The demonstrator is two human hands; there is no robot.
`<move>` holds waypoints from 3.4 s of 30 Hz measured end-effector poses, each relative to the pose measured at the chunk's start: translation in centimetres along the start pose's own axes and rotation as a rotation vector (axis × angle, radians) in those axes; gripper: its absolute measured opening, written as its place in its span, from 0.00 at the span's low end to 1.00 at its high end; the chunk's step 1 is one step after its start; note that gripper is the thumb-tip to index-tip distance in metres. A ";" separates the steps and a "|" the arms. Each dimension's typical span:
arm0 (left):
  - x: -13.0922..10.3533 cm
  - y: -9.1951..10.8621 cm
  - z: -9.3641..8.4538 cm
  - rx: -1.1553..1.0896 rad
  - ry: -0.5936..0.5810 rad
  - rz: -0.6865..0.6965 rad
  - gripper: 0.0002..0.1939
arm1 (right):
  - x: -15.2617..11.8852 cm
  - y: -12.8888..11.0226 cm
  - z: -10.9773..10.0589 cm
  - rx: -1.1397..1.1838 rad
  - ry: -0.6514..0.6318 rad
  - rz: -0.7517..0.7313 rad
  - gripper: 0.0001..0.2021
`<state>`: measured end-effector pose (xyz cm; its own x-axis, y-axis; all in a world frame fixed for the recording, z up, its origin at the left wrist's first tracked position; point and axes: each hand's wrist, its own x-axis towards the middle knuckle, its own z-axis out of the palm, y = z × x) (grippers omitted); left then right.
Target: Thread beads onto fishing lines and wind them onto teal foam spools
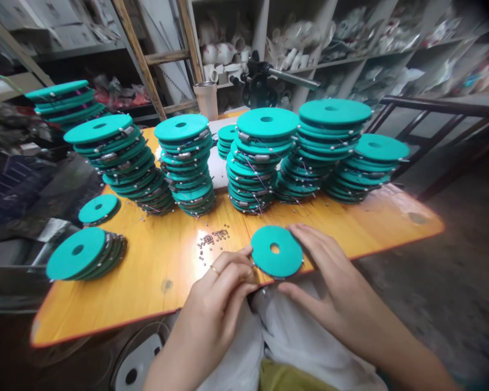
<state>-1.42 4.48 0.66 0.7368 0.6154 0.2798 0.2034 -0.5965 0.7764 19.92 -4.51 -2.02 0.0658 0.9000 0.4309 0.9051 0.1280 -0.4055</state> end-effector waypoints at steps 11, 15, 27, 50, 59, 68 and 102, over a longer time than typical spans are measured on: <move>1.0 1.1 -1.2 0.366 0.058 0.273 0.10 | 1.4 -2.2 0.0 0.353 0.093 -0.017 0.32; 2.3 1.2 -1.8 0.360 0.119 0.338 0.11 | 2.5 -2.7 -0.5 0.296 0.046 -0.128 0.32; 4.5 0.5 -0.2 0.046 0.199 0.374 0.10 | 3.6 -2.6 -0.8 0.343 -0.031 -0.012 0.38; 3.2 -0.3 0.8 0.077 0.368 0.350 0.13 | 8.9 -3.2 -5.5 -0.163 -0.054 -0.720 0.17; 3.0 -0.4 1.0 0.018 0.361 0.357 0.12 | 8.2 -3.2 -4.5 -0.186 0.087 -0.694 0.11; 3.2 -0.3 1.0 -0.035 0.347 0.289 0.10 | 6.6 -3.7 -4.4 -0.064 0.065 -0.592 0.08; 2.0 0.4 2.4 -0.028 0.369 0.170 0.10 | 3.8 -2.0 -3.1 -0.109 0.032 -0.602 0.26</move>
<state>1.67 4.24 0.18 0.4763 0.6556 0.5860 0.0771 -0.6950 0.7149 19.68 -2.67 2.92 -0.4596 0.6699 0.5831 0.8250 0.5652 0.0008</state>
